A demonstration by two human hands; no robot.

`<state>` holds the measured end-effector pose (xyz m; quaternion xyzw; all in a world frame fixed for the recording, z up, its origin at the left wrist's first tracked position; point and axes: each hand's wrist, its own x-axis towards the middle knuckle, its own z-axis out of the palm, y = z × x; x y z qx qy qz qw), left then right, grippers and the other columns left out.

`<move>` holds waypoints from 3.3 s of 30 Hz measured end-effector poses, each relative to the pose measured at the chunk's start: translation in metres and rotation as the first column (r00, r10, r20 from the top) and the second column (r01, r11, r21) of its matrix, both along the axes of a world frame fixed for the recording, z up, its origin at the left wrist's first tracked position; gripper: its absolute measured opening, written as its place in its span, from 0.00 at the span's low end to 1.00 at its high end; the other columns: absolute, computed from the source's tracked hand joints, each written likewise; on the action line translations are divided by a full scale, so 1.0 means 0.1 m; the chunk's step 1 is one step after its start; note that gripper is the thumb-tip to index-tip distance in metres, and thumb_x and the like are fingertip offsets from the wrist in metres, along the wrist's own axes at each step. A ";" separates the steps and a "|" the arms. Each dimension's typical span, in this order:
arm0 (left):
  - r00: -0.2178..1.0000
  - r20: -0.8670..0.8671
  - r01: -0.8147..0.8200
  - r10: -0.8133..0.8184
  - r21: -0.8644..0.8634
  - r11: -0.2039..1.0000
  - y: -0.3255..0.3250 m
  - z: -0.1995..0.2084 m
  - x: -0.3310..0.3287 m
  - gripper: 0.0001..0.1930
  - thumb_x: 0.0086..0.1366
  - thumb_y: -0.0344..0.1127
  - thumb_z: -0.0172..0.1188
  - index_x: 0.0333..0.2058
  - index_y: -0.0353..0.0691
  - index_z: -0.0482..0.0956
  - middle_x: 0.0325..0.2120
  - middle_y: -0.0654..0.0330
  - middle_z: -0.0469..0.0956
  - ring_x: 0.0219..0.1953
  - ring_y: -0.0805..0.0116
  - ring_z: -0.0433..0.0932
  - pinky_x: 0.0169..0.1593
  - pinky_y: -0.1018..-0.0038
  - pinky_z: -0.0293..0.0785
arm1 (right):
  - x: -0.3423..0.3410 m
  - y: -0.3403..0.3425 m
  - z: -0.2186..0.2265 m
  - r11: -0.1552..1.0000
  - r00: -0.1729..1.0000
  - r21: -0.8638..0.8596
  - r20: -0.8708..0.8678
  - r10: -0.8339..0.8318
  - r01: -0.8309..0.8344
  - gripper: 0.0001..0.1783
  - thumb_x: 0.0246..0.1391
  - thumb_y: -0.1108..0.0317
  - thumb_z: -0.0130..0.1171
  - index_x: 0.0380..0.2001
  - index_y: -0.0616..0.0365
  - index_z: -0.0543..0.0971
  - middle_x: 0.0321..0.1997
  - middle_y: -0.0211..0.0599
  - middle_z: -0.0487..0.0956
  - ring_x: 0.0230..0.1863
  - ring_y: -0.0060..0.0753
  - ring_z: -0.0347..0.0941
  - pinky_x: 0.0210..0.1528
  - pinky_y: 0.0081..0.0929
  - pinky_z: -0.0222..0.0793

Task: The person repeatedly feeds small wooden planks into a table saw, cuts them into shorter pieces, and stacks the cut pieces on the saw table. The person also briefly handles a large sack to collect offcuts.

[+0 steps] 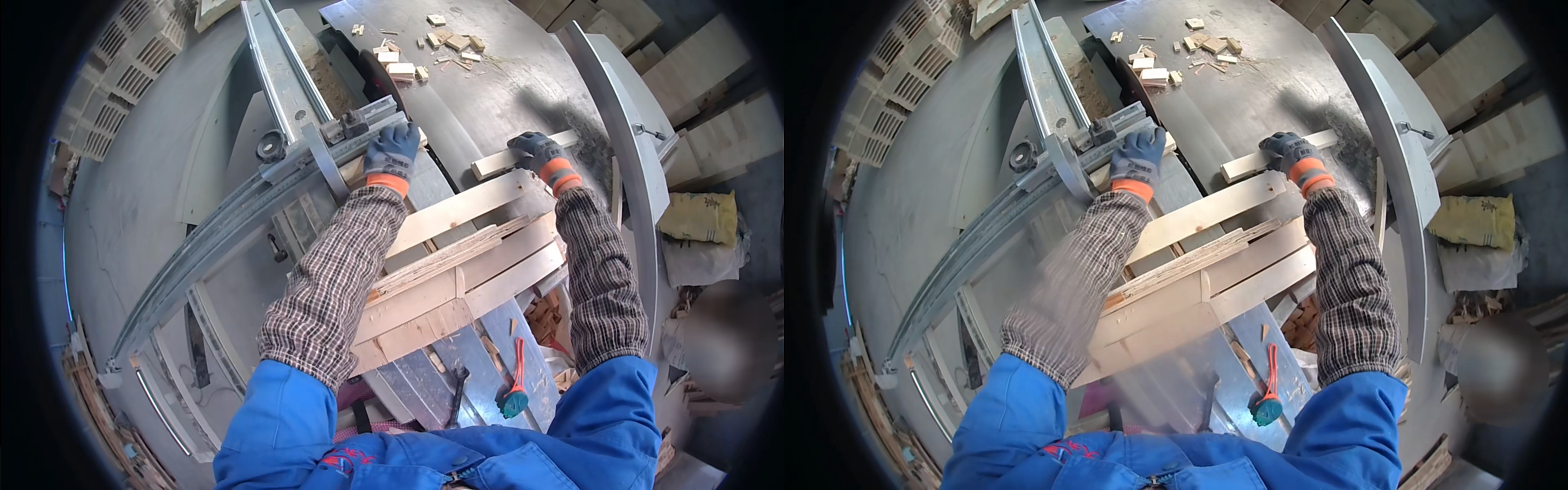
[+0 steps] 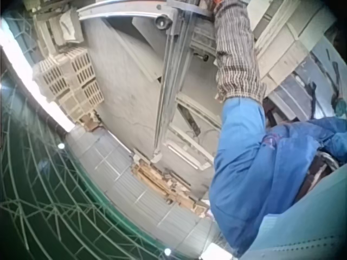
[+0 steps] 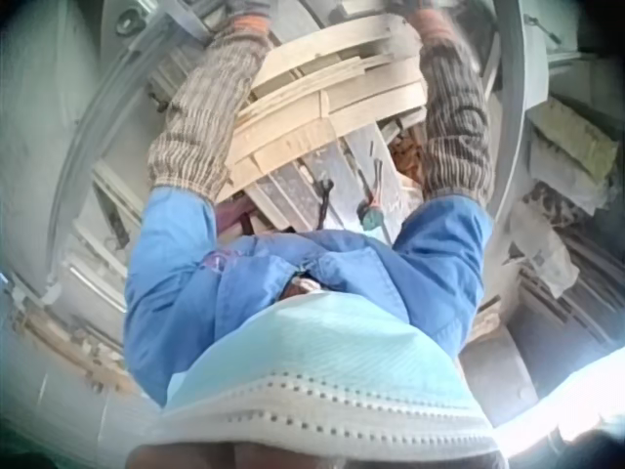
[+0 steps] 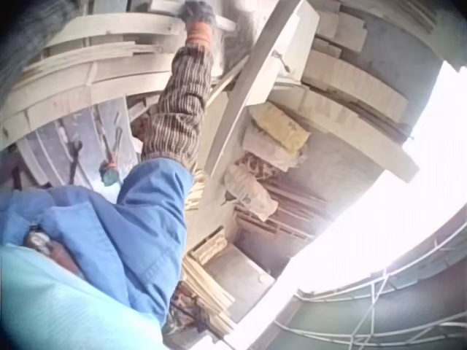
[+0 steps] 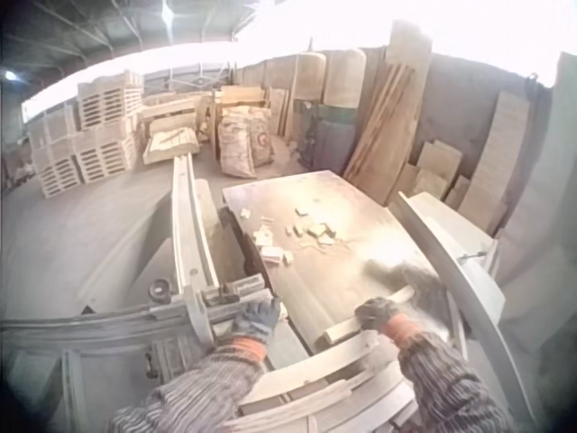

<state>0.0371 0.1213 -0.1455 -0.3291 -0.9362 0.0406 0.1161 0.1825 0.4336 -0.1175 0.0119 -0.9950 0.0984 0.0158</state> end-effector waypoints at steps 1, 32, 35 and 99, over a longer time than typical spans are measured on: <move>0.996 0.085 -0.028 0.029 -0.011 1.000 0.09 0.10 0.06 0.24 0.61 0.44 0.61 0.56 0.55 0.67 0.51 0.63 0.70 0.54 0.62 0.70 0.49 0.60 0.74 | 0.07 0.04 0.01 1.000 1.000 -0.025 -0.018 -0.003 0.003 0.25 0.41 0.68 0.70 0.48 0.46 0.80 0.48 0.38 0.79 0.52 0.46 0.74 0.56 0.37 0.70; 0.964 0.256 -0.110 0.065 0.165 0.980 -0.24 0.32 0.38 0.34 0.54 0.46 0.67 0.58 0.46 0.64 0.56 0.59 0.64 0.53 0.60 0.72 0.49 0.64 0.78 | -0.88 -0.71 -0.01 0.978 0.973 0.016 0.103 -0.209 0.208 0.34 0.40 0.53 0.72 0.55 0.39 0.76 0.55 0.39 0.75 0.59 0.50 0.69 0.60 0.41 0.67; 0.972 0.203 -0.149 0.120 0.132 0.980 -0.29 0.34 0.21 0.45 0.51 0.48 0.70 0.64 0.44 0.55 0.64 0.60 0.54 0.55 0.62 0.70 0.46 0.63 0.80 | -1.09 -0.79 0.04 0.958 0.941 0.092 0.184 -0.285 0.272 0.31 0.41 0.54 0.70 0.53 0.37 0.77 0.52 0.41 0.76 0.57 0.50 0.71 0.58 0.42 0.69; 0.969 0.078 -0.207 0.234 -0.258 0.944 -0.15 0.30 0.40 0.34 0.58 0.52 0.65 0.60 0.46 0.67 0.61 0.48 0.66 0.64 0.52 0.64 0.61 0.62 0.68 | 6.06 -1.04 -0.32 -0.530 -0.173 -0.364 0.676 -0.716 0.766 0.24 0.44 0.50 0.74 0.36 0.57 0.83 0.20 0.25 0.75 0.16 0.19 0.65 0.19 0.19 0.60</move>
